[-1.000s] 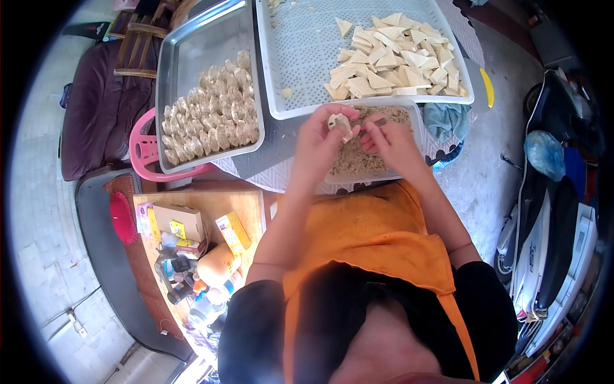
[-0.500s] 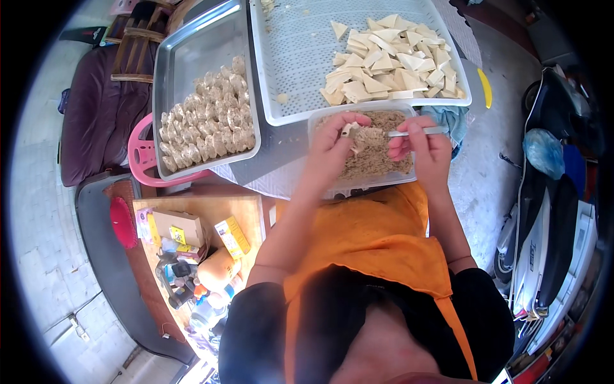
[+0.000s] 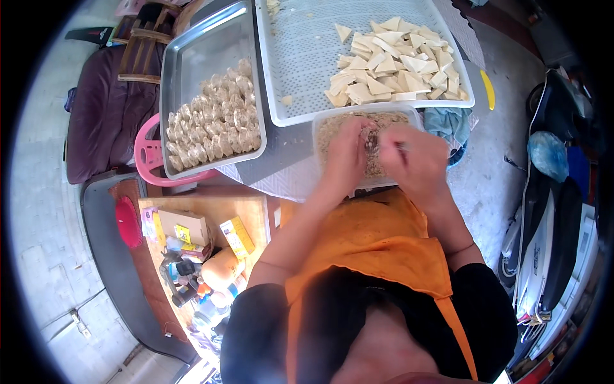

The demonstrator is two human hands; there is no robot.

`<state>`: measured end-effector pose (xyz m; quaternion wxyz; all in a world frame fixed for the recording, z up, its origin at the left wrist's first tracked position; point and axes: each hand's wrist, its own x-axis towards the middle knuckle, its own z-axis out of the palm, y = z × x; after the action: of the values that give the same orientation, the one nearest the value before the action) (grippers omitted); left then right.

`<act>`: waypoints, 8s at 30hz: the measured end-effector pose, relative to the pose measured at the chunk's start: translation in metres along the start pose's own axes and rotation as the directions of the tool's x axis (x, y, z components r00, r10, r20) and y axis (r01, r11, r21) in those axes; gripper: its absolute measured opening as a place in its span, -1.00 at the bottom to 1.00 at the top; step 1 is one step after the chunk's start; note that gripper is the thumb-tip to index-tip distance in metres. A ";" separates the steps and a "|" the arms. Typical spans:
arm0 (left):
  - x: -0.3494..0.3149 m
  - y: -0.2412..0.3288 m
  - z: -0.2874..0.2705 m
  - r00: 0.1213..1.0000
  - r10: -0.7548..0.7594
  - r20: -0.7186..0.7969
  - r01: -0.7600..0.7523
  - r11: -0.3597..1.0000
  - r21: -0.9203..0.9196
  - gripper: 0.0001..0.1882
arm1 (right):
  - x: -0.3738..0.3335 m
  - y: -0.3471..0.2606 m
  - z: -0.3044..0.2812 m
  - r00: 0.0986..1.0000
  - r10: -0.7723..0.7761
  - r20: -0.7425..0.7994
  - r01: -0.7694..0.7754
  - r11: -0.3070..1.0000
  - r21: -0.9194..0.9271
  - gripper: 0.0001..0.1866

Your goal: The person fills pieces of dough with a prepared mixture using a spoon and arranges them in a metal tray.

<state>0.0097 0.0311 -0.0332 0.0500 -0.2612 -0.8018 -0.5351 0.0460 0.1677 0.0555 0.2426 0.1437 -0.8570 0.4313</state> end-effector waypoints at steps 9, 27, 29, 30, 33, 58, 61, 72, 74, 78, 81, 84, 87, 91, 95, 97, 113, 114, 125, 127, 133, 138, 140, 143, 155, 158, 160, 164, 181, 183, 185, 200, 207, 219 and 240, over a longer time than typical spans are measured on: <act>0.010 0.009 -0.017 0.778 -0.513 0.363 0.549 0.273 -0.790 -0.84 | -0.020 0.031 -0.020 0.838 0.525 -0.151 -0.439 0.812 0.384 -0.76; 0.007 -0.001 -0.034 0.813 -0.498 0.301 0.515 0.375 -0.771 -0.82 | -0.027 0.053 -0.010 0.710 0.625 0.325 -0.653 0.410 0.637 -0.73; 0.006 0.001 -0.024 0.839 -0.469 0.278 0.523 0.552 -0.649 -0.81 | -0.025 0.047 -0.015 0.737 0.617 0.277 -0.612 0.433 0.662 -0.74; 0.006 0.005 -0.019 0.840 -0.465 0.279 0.521 0.551 -0.652 -0.81 | -0.025 0.043 -0.015 0.764 0.612 0.203 -0.574 0.501 0.648 -0.75; 0.006 0.020 -0.010 0.876 -0.398 0.273 0.475 0.813 -0.338 -0.83 | -0.025 0.031 -0.009 0.815 0.570 0.107 -0.526 0.649 0.550 -0.78; 0.007 0.001 -0.013 0.824 -0.495 0.275 0.552 0.596 -0.584 -0.37 | -0.031 0.032 0.010 0.859 0.505 0.081 -0.440 0.648 0.622 -0.80; 0.010 0.006 -0.013 0.819 -0.515 0.253 0.559 0.616 -0.555 -0.36 | -0.035 0.037 0.011 0.849 0.524 0.068 -0.444 0.637 0.630 -0.79; 0.015 0.005 -0.009 0.791 -0.525 0.314 0.569 0.442 -0.694 -0.54 | -0.052 0.061 0.000 0.821 0.570 -0.030 -0.453 0.683 0.574 -0.83; 0.016 0.022 -0.016 0.792 -0.521 0.318 0.587 0.509 -0.629 -0.53 | -0.056 0.061 0.004 0.823 0.568 0.002 -0.486 0.702 0.521 -0.84; 0.012 0.018 -0.017 0.819 -0.469 0.330 0.569 0.593 -0.569 -0.49 | -0.058 0.061 0.014 0.839 0.541 0.061 -0.519 0.759 0.394 -0.84; 0.009 0.015 -0.013 0.800 -0.522 0.295 0.564 0.488 -0.666 -0.47 | -0.054 0.052 0.015 0.853 0.518 0.060 -0.513 0.813 0.275 -0.84; 0.006 0.006 -0.011 0.813 -0.508 0.286 0.545 0.488 -0.682 -0.47 | -0.053 0.054 0.015 0.852 0.519 0.074 -0.518 0.813 0.267 -0.85; 0.006 0.010 -0.009 0.809 -0.499 0.310 0.564 0.514 -0.646 -0.48 | -0.055 0.056 0.013 0.852 0.521 0.050 -0.514 0.816 0.265 -0.86; 0.019 0.026 -0.019 0.759 -0.515 0.397 0.641 0.490 -0.591 -0.47 | -0.054 0.057 0.014 0.858 0.512 0.043 -0.507 0.829 0.238 -0.87; 0.018 0.024 -0.021 0.783 -0.528 0.328 0.526 0.280 -0.803 -0.59 | -0.055 0.056 0.015 0.845 0.533 0.054 -0.525 0.804 0.281 -0.88; 0.012 0.009 -0.021 0.852 -0.343 0.395 0.518 0.439 -0.734 -0.62 | -0.055 0.056 0.014 0.845 0.532 0.060 -0.528 0.808 0.262 -0.88; 0.017 0.020 -0.020 0.845 -0.474 0.249 0.471 0.435 -0.768 -0.70 | -0.051 0.055 0.001 0.781 0.609 -0.136 -0.406 0.662 0.630 -0.82; 0.018 0.020 -0.019 0.806 -0.539 0.245 0.496 0.389 -0.776 -0.67 | -0.051 0.055 0.001 0.783 0.605 -0.144 -0.395 0.663 0.635 -0.82; 0.014 0.004 -0.026 0.795 -0.497 0.346 0.561 0.388 -0.732 -0.46 | -0.047 0.049 0.000 0.785 0.593 -0.179 -0.356 0.668 0.653 -0.83; 0.019 0.008 -0.019 0.715 -0.650 0.259 0.507 0.226 -0.832 -0.37 | -0.046 0.048 0.001 0.787 0.589 -0.186 -0.343 0.667 0.662 -0.83; 0.014 0.004 -0.019 0.758 -0.560 0.333 0.581 0.350 -0.734 -0.28 | -0.039 0.030 0.020 0.820 0.564 -0.097 -0.367 0.648 0.667 -0.84; 0.009 0.000 -0.018 0.769 -0.568 0.295 0.573 0.406 -0.712 -0.27 | -0.037 0.027 0.025 0.907 0.421 0.008 -0.386 0.825 0.413 -0.85; 0.009 0.000 -0.018 0.770 -0.558 0.308 0.582 0.418 -0.698 -0.27 | -0.038 0.027 0.023 0.906 0.424 -0.005 -0.392 0.841 0.374 -0.84; 0.013 0.009 -0.022 0.733 -0.600 0.322 0.612 0.374 -0.696 -0.28 | -0.042 0.027 0.021 0.887 0.460 0.038 -0.396 0.715 0.577 -0.84; 0.019 0.014 -0.034 0.745 -0.614 0.261 0.576 0.395 -0.716 -0.51 | -0.056 0.056 0.013 0.901 0.430 0.064 -0.431 0.864 0.260 -0.83; 0.038 0.003 -0.054 0.880 -0.473 0.024 0.401 0.716 -0.571 -0.57 | -0.057 0.053 0.016 0.897 0.427 0.114 -0.442 0.880 0.177 -0.87; 0.067 -0.019 -0.093 0.898 -0.427 -0.109 0.369 0.863 -0.344 -0.64 | -0.057 0.053 0.020 0.906 0.406 0.121 -0.421 0.895 0.150 -0.88; 0.133 -0.108 -0.172 0.860 -0.415 -0.298 0.322 0.893 -0.315 -0.79 | -0.054 0.054 0.017 0.885 0.447 0.127 -0.465 0.859 0.216 -0.89; 0.148 -0.248 -0.328 0.756 -0.631 -0.171 0.587 0.540 0.603 -0.64 | -0.052 0.052 0.021 0.850 0.508 0.139 -0.526 0.829 0.188 -0.89; 0.151 -0.243 -0.328 0.624 -0.764 -0.164 0.756 0.539 0.371 -0.51 | -0.054 0.054 0.020 0.867 0.482 0.125 -0.498 0.849 0.176 -0.90; 0.163 -0.235 -0.318 0.738 -0.653 -0.171 0.624 0.563 0.543 -0.49 | -0.056 0.054 0.018 0.859 0.502 0.101 -0.512 0.836 0.199 -0.90; 0.225 -0.133 -0.005 0.804 0.346 0.484 -0.593 0.518 0.616 -0.65 | -0.059 0.061 0.019 0.927 0.369 0.063 -0.373 0.925 0.071 -0.90; 0.183 -0.131 -0.053 0.974 -0.033 0.223 -0.128 0.734 0.667 -0.75 | -0.056 0.056 0.022 0.934 0.355 0.038 -0.356 0.926 0.127 -0.95; 0.028 -0.004 -0.063 0.825 -0.494 0.274 0.540 0.545 -0.641 -0.66 | -0.037 0.020 0.008 0.940 0.308 -0.146 -0.230 0.890 0.395 -0.87; 0.000 0.000 -0.016 0.944 -0.266 0.193 0.329 0.788 -0.521 -0.69 | -0.042 0.020 0.028 1.000 0.012 0.015 -0.013 0.998 0.060 -0.86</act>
<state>0.0070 0.0166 -0.0262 -0.1555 -0.1639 -0.6483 -0.7271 0.0640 0.1581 0.0050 0.2291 0.1485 -0.8465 0.4571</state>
